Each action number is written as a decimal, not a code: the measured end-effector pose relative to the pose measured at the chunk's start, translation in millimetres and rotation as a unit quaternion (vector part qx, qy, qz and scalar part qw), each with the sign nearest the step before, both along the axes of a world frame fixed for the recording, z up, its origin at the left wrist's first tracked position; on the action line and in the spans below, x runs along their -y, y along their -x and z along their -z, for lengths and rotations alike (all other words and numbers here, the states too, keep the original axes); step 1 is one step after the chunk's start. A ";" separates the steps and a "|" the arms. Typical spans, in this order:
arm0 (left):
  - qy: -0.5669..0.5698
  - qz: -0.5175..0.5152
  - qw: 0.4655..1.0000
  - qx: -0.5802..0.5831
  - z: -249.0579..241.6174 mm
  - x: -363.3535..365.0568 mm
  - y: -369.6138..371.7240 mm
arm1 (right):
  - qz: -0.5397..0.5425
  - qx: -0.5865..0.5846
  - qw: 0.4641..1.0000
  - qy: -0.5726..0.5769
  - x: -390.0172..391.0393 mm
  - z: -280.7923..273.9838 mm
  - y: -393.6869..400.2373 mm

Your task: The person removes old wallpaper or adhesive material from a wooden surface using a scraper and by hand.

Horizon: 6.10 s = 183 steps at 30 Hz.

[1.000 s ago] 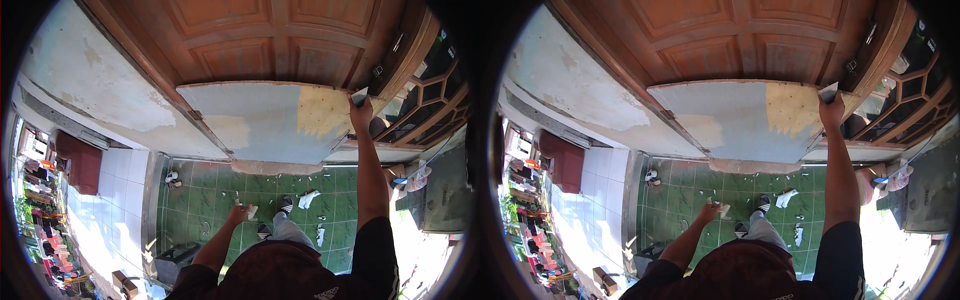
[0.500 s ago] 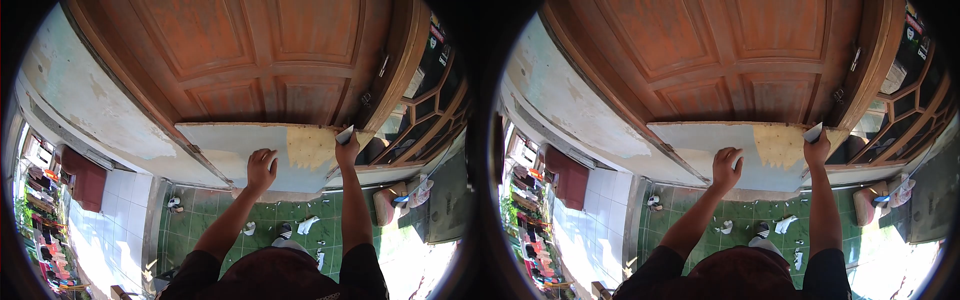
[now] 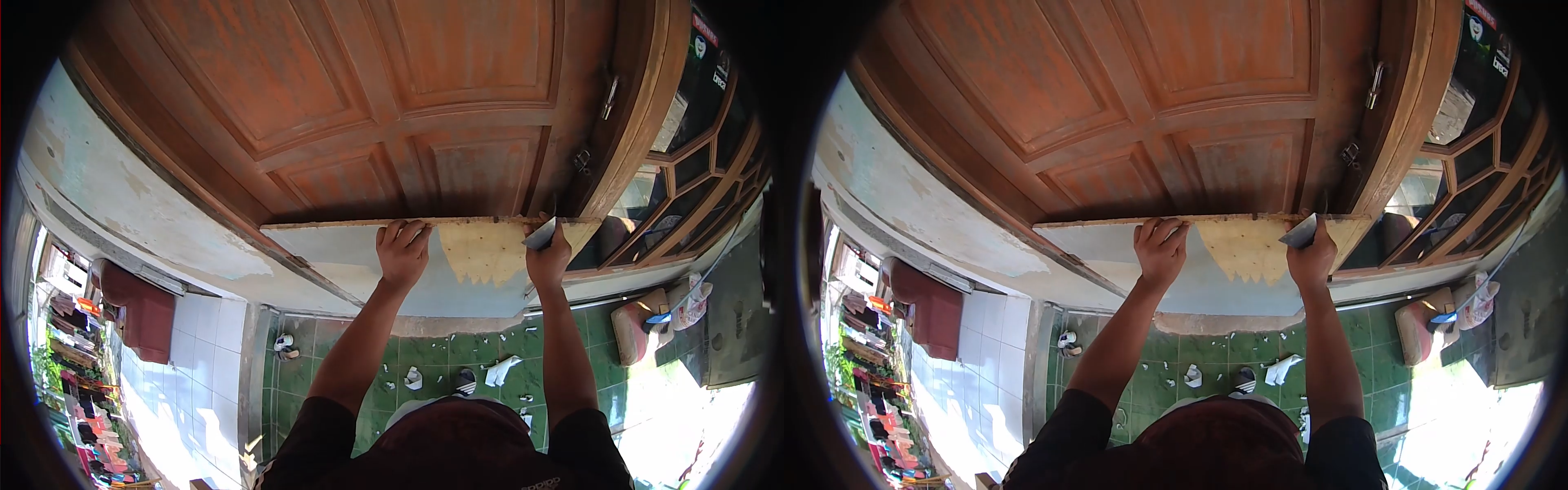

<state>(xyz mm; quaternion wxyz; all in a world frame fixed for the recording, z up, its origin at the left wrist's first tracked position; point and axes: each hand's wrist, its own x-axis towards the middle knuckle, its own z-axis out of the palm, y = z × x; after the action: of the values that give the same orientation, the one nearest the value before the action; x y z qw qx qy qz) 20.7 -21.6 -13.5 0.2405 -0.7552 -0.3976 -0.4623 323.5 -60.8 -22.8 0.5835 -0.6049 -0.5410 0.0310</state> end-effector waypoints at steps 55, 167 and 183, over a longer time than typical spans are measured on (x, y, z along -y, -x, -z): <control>0.516 0.083 0.777 0.350 22.6 29.7 8.9 | 0.009 -0.013 1.000 0.014 -2.4 3.9 1.4; 0.397 0.004 0.824 0.404 15.8 42.0 -50.4 | 0.013 0.005 1.000 -0.005 -10.6 7.3 7.8; 0.317 0.050 0.905 0.278 27.7 23.7 -38.1 | 0.029 -0.007 1.000 -0.006 -23.6 7.1 13.1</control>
<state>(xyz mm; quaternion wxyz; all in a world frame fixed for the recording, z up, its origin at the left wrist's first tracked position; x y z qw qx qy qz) 58.8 -45.3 -41.2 -0.1558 -0.6513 -0.5354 -0.5146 310.3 -37.3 -29.9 0.5915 -0.6165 -0.5195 0.0147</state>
